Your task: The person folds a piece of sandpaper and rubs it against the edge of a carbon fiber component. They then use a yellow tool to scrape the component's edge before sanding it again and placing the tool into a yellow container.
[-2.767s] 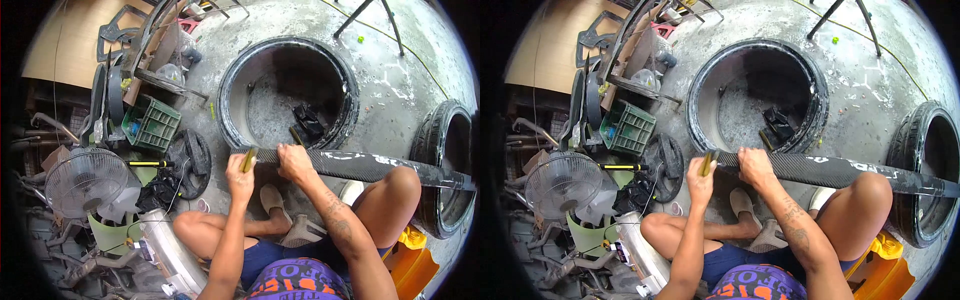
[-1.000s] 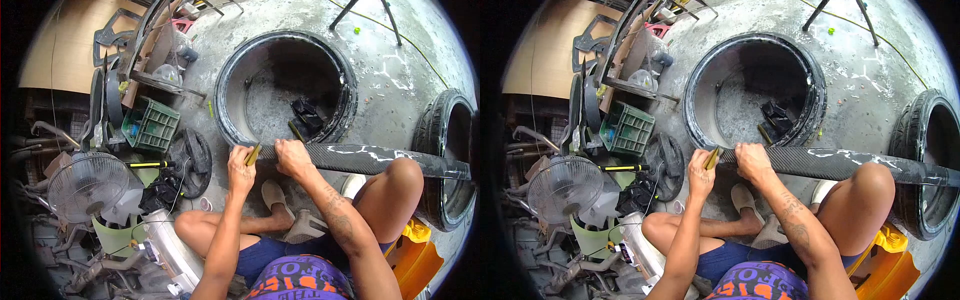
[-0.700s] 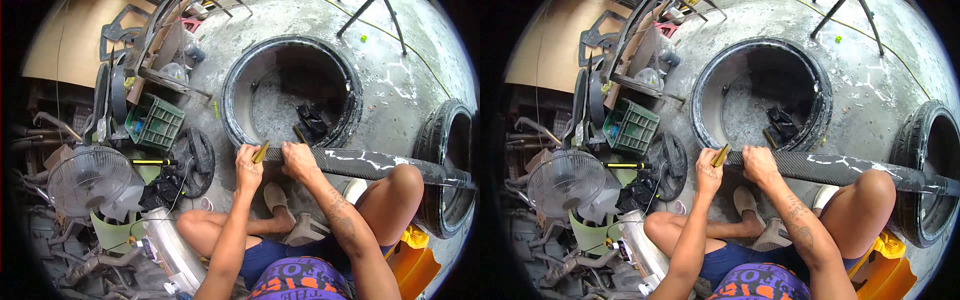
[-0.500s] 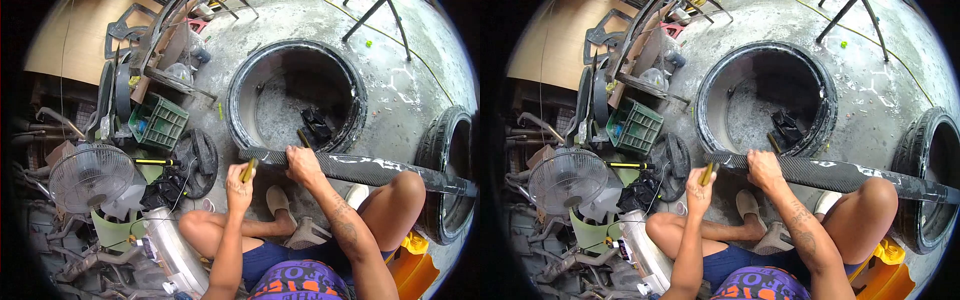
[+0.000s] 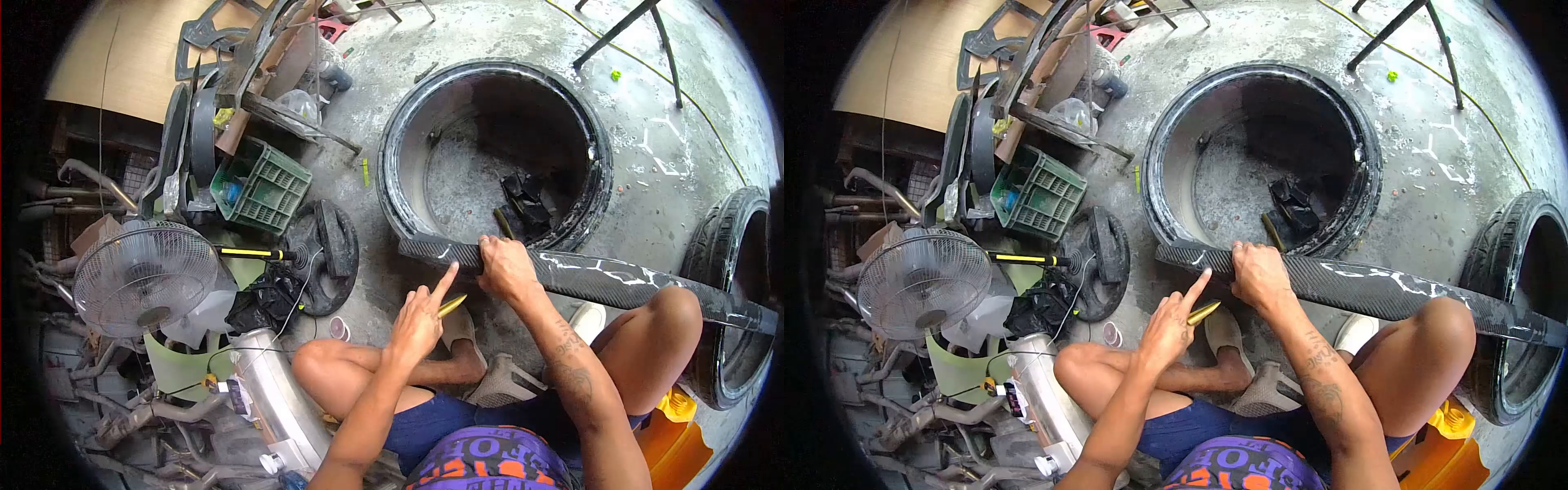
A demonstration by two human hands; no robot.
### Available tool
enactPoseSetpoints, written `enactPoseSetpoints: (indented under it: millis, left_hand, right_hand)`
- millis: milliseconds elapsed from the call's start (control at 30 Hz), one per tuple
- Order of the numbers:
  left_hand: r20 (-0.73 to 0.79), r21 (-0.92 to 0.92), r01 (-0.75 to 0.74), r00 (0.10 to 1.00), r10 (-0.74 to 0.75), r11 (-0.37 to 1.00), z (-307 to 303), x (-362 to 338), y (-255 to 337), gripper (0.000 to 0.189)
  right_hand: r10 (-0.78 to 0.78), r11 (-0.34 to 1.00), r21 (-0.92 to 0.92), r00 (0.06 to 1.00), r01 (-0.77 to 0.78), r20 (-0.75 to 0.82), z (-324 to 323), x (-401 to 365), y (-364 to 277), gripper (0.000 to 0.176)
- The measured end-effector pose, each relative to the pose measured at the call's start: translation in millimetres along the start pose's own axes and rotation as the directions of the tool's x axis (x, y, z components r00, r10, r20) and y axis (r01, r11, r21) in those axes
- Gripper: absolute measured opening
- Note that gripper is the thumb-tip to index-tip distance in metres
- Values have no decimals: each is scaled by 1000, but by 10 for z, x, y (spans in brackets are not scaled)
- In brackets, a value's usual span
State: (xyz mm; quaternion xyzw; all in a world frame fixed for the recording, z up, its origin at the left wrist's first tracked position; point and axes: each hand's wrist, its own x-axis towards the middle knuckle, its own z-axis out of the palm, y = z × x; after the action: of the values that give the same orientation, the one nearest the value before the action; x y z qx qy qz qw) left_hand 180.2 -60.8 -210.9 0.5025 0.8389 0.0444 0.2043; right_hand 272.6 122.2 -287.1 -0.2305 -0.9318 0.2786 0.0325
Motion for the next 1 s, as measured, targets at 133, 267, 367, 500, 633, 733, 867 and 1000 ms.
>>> enactPoseSetpoints:
  millis: [133,267,367,500,633,733,867,1000]
  left_hand:
    - [-214,-261,-21,976,-37,965,-10,-51,-127,67]
    - [-492,-318,-139,870,-38,938,45,240,-79,23]
    - [-525,-238,-197,850,45,951,112,469,-97,19]
    - [-513,-218,-208,856,69,954,108,489,-37,18]
    - [-527,-190,-248,842,114,950,130,561,-150,21]
    - [-524,-178,-216,847,93,960,129,434,0,19]
    - [-502,-193,-186,862,66,963,91,535,-109,19]
    - [-551,-169,-195,831,72,966,145,432,29,18]
  right_hand:
    - [-8,1000,-24,1000,8,-3,13,-12,-1,52]
    - [-4,999,-42,1000,5,27,-17,-17,-21,51]
    - [-3,1000,-29,1000,2,-26,56,-32,-6,50]
    - [-25,999,-22,999,25,-26,44,-31,-9,35]
    - [-4,1000,9,1000,4,-27,60,-46,-27,34]
    - [-3,1000,6,998,3,-60,88,-17,-1,34]
    - [-16,1000,2,997,17,-79,131,-3,9,32]
    - [-16,1000,-6,995,16,-97,90,-24,-11,32]
